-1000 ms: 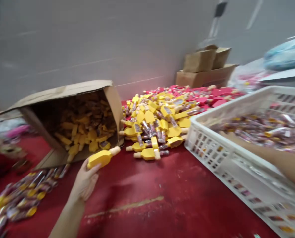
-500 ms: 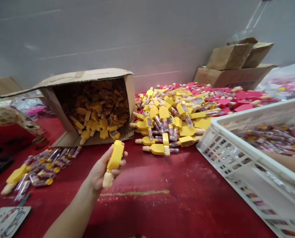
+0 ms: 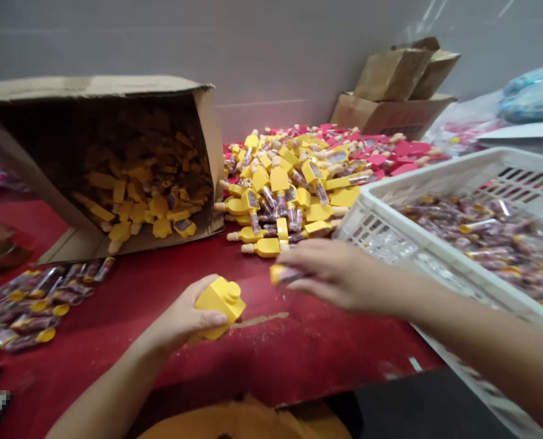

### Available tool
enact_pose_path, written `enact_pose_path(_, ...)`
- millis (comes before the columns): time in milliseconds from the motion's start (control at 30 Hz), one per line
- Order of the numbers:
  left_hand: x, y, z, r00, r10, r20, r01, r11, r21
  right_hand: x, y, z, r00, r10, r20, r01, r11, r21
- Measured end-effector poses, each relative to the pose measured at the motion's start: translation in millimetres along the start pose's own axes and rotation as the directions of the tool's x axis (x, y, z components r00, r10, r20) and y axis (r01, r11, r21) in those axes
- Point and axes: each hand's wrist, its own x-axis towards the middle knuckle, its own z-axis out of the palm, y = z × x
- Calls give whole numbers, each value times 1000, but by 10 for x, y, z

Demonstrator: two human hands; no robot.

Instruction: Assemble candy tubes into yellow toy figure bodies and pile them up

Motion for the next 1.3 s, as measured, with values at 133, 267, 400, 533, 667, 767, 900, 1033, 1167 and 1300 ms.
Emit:
enact_pose_path(133,-40,21,21,999,-31,37,23,976,217,217,-362,393,974,-207,89,207,978,12)
enact_pose_path(267,-91,30,22,998,66,-2,-50,772,633,238,-418,417,949,-297,106,307,947,-94)
enact_pose_path(400,-83,-73,72,990,140,-29,-65,625,778,173,-471,444,962,-192,195,193,981,14)
enact_pose_path(533,-52,-220,143,972,229,-43,-59,418,906,134,-514,610,909,219,354,-322,909,263)
enact_pose_path(667,-16,-306,165,959,270,91,-115,74,991,93,-461,803,504,353,788,-863,253,438)
enact_pose_path(767,35,-323,126,949,268,165,-165,-22,986,52,-406,846,514,357,780,-856,277,437)
enact_pose_path(900,101,-314,22,921,360,147,-171,36,985,6,-371,817,924,302,235,-324,944,59)
enact_pose_path(1033,105,-320,-62,866,401,300,-278,-111,954,-15,-383,922,914,288,285,-318,946,66)
enact_pose_path(1167,84,-338,-73,857,363,366,-293,-241,925,46,-394,1050,765,344,544,-629,580,518)
enact_pose_path(1300,213,-296,-246,766,510,392,-312,-239,920,223,-311,973,780,378,499,-614,615,495)
